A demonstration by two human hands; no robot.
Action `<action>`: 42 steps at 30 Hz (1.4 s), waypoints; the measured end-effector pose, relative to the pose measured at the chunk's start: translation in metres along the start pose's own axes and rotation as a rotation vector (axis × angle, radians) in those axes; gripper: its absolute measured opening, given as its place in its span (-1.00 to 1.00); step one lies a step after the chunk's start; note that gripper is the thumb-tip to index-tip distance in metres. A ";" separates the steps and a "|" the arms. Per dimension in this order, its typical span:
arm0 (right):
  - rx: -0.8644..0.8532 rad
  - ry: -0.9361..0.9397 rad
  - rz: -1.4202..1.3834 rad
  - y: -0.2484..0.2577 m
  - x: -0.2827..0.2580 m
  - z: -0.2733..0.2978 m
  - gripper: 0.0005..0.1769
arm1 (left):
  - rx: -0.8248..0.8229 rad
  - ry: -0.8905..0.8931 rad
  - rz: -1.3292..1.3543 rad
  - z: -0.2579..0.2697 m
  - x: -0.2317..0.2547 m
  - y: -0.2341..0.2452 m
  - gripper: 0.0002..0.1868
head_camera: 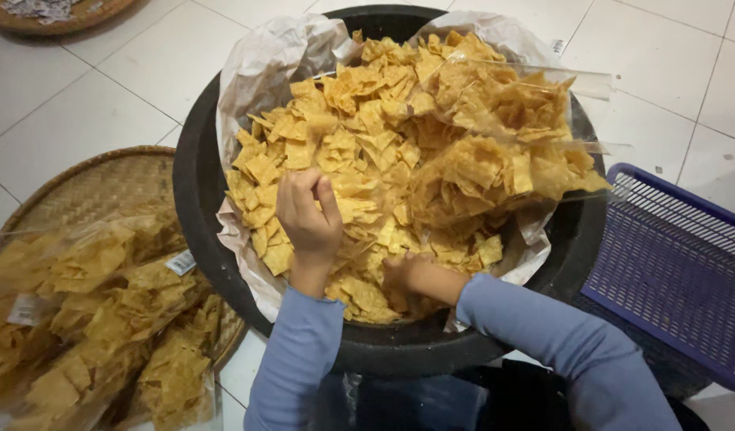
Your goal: The person scoops fried snacks from a large bowl into plastic bags, weighs them on a digital scale, and places the filled bags into a basket.
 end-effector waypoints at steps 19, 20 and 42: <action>0.026 0.029 0.048 -0.017 0.034 -0.041 -0.40 | -0.200 0.206 0.256 -0.013 -0.013 0.003 -0.93; 0.020 0.058 0.045 -0.017 0.038 -0.041 -0.41 | -0.211 0.254 0.311 -0.014 -0.016 0.005 -0.92; 0.986 0.733 -1.542 0.149 0.018 0.211 -0.48 | -0.507 0.121 0.607 -0.003 -0.010 0.007 -0.91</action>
Point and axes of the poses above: each hand's wrist, its own z-axis away from the middle knuckle, its own y-axis out of the back of the hand, x = y × z, the point moved 1 cm from there along -z, towards the middle knuckle, and after that the axes turned 3 degrees about y, right-handed, at the moved point
